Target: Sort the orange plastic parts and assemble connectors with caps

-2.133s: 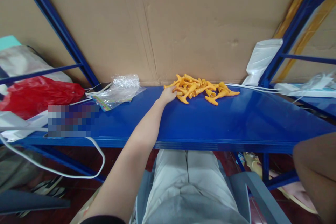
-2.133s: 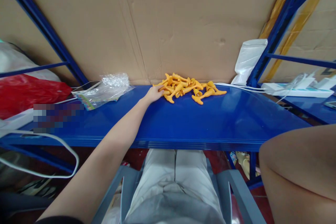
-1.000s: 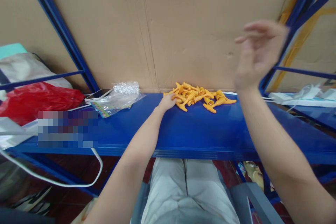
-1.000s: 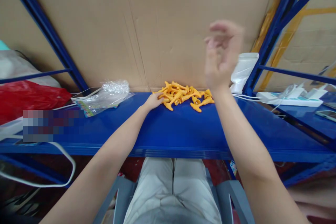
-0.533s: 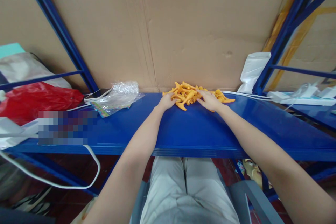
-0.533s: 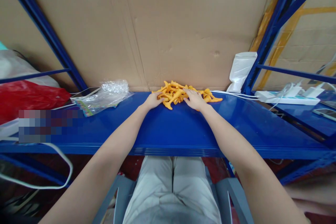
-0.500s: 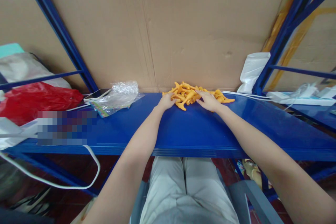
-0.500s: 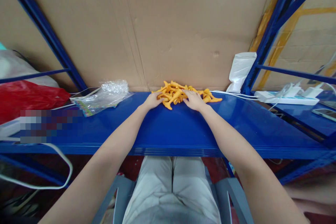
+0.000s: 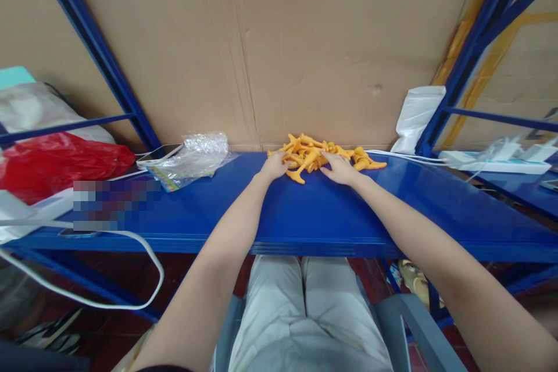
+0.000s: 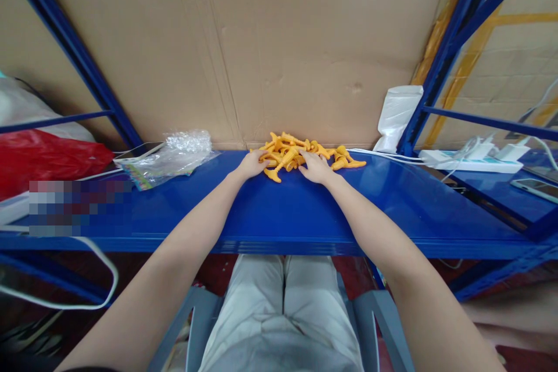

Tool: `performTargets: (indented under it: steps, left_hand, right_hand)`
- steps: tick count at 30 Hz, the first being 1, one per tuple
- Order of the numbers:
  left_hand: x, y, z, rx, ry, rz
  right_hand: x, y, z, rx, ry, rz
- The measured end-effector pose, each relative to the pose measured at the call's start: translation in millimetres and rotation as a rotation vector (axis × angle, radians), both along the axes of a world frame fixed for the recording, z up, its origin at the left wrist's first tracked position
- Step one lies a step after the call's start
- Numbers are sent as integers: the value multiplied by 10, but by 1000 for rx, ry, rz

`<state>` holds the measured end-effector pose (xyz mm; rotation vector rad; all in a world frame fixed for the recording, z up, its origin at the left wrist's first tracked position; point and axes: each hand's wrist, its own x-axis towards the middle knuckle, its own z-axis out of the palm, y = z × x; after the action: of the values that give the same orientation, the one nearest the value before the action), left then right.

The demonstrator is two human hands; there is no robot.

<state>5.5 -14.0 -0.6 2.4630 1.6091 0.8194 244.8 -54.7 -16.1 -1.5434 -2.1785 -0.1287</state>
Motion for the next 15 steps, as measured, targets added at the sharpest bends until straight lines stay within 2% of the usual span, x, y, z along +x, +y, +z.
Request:
performTargets:
  steps: [9, 15]
  left_hand:
    - [8, 19, 2, 54, 30, -35]
    - [28, 33, -4, 90, 27, -47]
  right_hand:
    - [-43, -38, 35, 64, 56, 60]
    - [-81, -106, 55, 108, 4, 121]
